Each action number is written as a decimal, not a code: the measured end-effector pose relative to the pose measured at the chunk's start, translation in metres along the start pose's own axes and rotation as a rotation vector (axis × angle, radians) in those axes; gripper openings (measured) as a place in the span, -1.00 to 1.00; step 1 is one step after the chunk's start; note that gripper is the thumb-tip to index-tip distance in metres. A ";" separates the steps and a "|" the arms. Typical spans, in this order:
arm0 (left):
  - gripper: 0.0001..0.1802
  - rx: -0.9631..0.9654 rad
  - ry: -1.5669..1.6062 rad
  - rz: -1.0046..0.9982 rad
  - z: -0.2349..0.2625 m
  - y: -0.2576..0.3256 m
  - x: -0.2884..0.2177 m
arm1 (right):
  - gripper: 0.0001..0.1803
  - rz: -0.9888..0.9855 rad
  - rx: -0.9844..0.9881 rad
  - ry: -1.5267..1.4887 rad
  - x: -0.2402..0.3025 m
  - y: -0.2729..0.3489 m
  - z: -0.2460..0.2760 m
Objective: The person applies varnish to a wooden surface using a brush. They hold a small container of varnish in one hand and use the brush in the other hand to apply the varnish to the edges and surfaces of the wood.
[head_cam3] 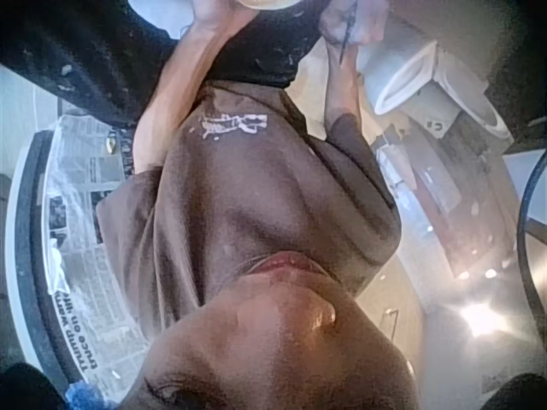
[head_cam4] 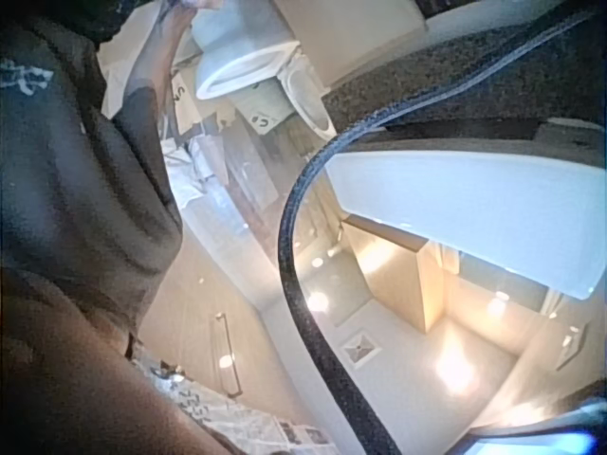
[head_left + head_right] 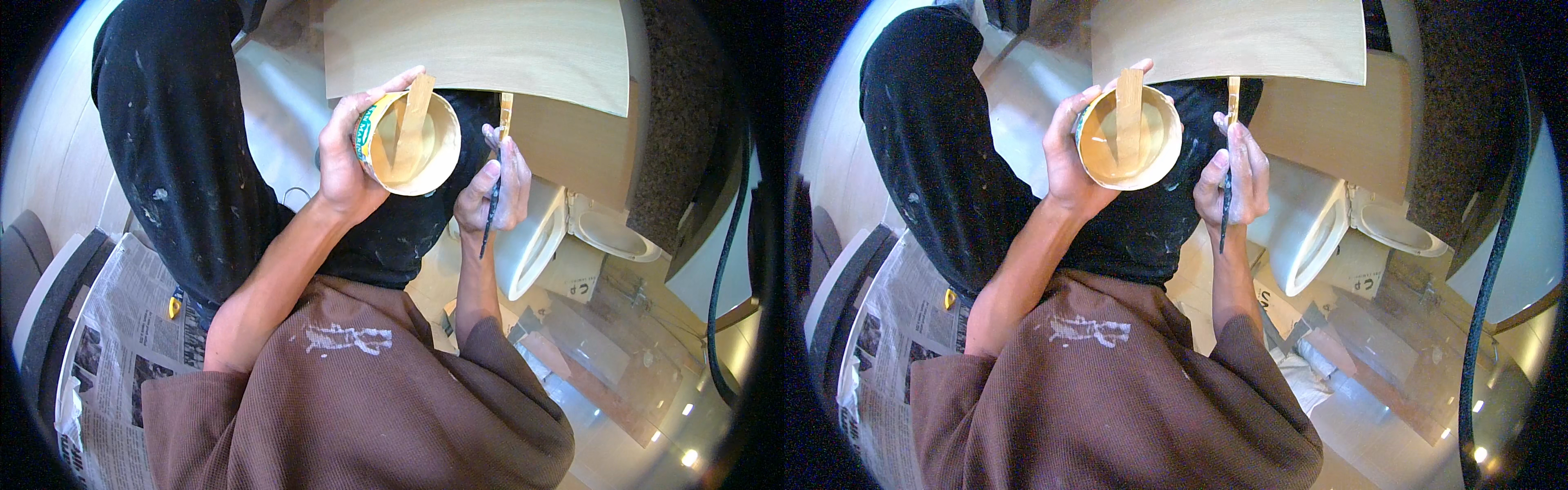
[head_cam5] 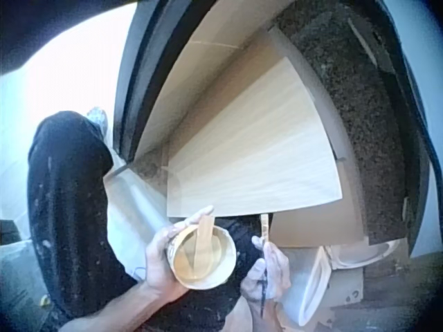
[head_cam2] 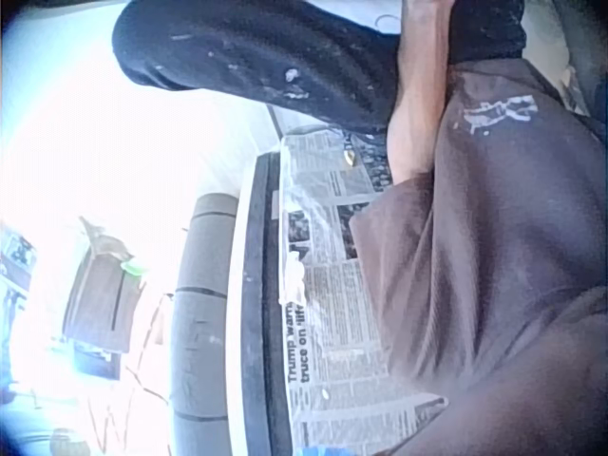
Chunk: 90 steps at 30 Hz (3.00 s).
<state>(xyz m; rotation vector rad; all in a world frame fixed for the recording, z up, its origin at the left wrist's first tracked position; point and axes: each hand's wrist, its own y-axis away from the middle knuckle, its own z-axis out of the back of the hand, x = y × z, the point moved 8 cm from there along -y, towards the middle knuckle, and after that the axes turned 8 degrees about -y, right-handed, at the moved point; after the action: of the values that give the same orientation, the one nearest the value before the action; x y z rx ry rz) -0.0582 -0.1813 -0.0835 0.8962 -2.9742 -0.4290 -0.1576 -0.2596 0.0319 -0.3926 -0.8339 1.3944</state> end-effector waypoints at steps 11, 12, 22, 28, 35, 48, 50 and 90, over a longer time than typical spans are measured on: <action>-0.38 0.014 0.019 0.011 0.002 -0.001 0.002 | -0.71 -0.015 -0.045 -0.057 -0.002 -0.002 -0.002; -0.38 0.016 0.014 0.007 0.002 -0.001 0.002 | -0.71 -0.005 -0.026 -0.041 -0.003 -0.001 -0.003; -0.39 0.025 0.022 0.018 -0.002 0.001 0.000 | -0.72 -0.027 -0.006 -0.054 -0.006 0.000 -0.004; -0.41 0.007 0.050 0.002 0.001 -0.001 0.000 | -0.72 -0.032 0.072 -0.011 -0.005 0.006 -0.012; -0.44 -0.009 0.074 -0.007 0.004 0.000 -0.003 | -0.72 -0.005 0.089 0.012 -0.003 0.006 -0.017; -0.42 -0.016 0.038 -0.023 0.005 0.002 -0.006 | -0.68 -0.033 0.169 0.029 -0.001 0.006 -0.026; -0.41 -0.002 0.029 -0.019 0.002 0.003 -0.008 | -0.67 -0.012 0.166 0.031 0.000 0.005 -0.025; -0.34 0.013 -0.034 0.002 0.008 0.001 -0.001 | -0.71 0.140 0.130 0.079 0.013 -0.028 0.010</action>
<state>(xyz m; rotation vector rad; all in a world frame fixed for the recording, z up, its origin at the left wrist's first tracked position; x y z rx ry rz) -0.0585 -0.1782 -0.0905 0.8955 -3.0119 -0.4290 -0.1458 -0.2543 0.0617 -0.4089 -0.6580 1.5437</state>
